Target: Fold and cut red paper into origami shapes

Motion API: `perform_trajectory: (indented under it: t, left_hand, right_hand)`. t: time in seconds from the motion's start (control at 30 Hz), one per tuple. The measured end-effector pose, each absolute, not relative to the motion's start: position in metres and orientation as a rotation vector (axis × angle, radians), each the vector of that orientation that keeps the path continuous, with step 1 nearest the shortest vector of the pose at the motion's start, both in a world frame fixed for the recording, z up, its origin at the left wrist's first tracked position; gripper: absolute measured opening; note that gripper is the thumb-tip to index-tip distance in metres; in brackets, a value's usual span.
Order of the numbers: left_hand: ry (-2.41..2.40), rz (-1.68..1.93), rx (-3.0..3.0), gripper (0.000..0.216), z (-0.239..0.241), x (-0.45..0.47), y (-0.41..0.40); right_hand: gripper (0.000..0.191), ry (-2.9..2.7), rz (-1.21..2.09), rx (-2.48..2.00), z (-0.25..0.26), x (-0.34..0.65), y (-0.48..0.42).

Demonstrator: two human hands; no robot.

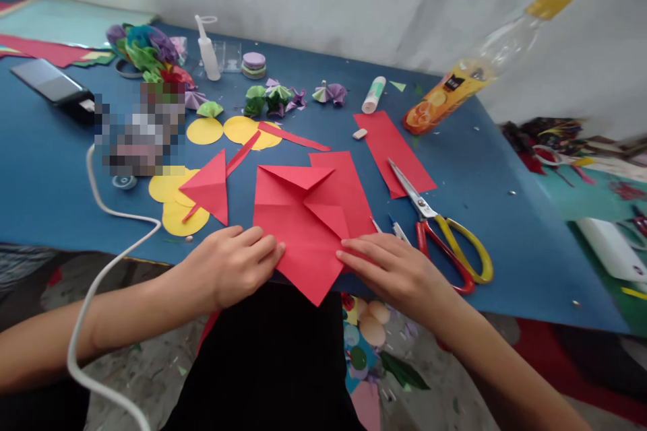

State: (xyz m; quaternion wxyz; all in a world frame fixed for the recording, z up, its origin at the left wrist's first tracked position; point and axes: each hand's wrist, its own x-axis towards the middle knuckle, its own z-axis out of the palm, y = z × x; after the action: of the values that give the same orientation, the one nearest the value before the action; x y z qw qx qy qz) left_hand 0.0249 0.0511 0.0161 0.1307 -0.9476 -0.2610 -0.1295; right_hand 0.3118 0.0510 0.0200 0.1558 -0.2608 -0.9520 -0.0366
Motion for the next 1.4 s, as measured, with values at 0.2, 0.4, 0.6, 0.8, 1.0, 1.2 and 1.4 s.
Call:
perform_trajectory:
  t: [0.2,0.4,0.6,0.8,1.0,1.2,1.4]
  left_hand:
    - [-0.878,-0.278,-2.864,0.018,0.016,0.034,0.055]
    - [-1.199,-0.377,-3.130,0.031,0.015,0.024,0.058]
    - [-1.731,-0.258,-3.206,0.032,0.021,0.019,0.062]
    - [-1.776,-0.247,-2.897,0.035,0.013,0.022,0.064]
    - [-1.872,-0.277,-2.949,0.041,0.016,0.022,0.066]
    - [-1.906,-0.420,-3.036,0.040,0.017,0.024,0.067]
    - [-1.849,-0.299,-2.909,0.040,0.011,0.026,0.064]
  right_hand:
    - [0.021,-2.735,-0.145,-0.770,0.016,0.309,0.076]
    - [0.027,-2.679,0.229,-0.860,0.011,0.300,0.097]
    - [0.031,-2.618,0.541,-1.173,0.013,0.285,0.110]
    - [0.033,-2.638,0.263,-1.387,0.010,0.272,0.107]
    - [0.030,-2.632,-0.032,-1.348,0.003,0.267,0.104]
    - [0.029,-2.639,-0.155,-1.327,0.000,0.267,0.102]
    - [0.029,-2.627,-0.160,-1.321,-0.002,0.267,0.102]
